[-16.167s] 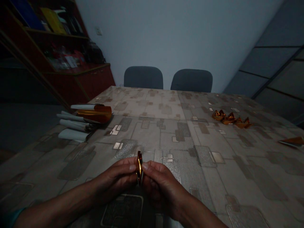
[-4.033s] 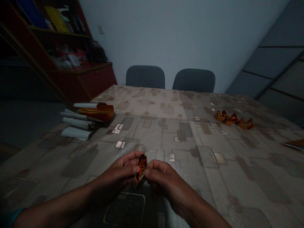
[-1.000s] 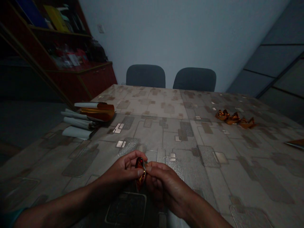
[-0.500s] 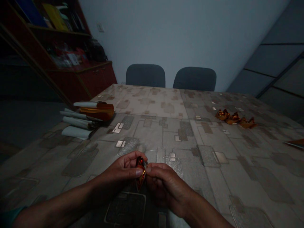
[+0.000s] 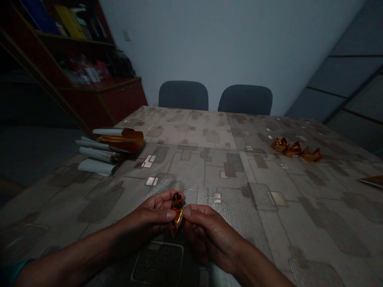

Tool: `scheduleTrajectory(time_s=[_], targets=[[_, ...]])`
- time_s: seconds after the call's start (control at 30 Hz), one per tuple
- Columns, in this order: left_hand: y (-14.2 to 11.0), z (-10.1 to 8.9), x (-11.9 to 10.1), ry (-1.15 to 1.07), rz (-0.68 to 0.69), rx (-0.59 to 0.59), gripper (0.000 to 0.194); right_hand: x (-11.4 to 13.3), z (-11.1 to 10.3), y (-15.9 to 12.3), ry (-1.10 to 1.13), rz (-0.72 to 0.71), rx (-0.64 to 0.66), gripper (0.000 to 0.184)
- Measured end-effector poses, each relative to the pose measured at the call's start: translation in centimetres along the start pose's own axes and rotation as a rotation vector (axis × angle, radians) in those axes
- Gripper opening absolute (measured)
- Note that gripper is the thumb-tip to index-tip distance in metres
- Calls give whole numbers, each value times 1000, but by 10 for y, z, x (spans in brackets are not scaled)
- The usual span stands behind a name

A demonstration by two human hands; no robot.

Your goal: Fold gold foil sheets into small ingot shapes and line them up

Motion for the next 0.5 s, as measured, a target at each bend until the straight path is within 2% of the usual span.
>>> scheduleTrajectory(time_s=[0.3, 0.4, 0.5], targets=[[0, 4, -1, -27, -4, 20, 46, -4, -4, 3, -4, -4, 16, 23], [3, 3, 2, -5, 24, 18, 50, -6, -2, 3, -24, -57, 71, 21], [5, 2, 6, 28, 50, 15, 45, -7, 0, 3, -43, -100, 99, 21]])
Point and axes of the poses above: each hand's wrist, its own y-axis towards the middle knuckle, its own z-axis out of the palm, x = y × z, the point moved 1 cm from there along y, towards the middle knuckle
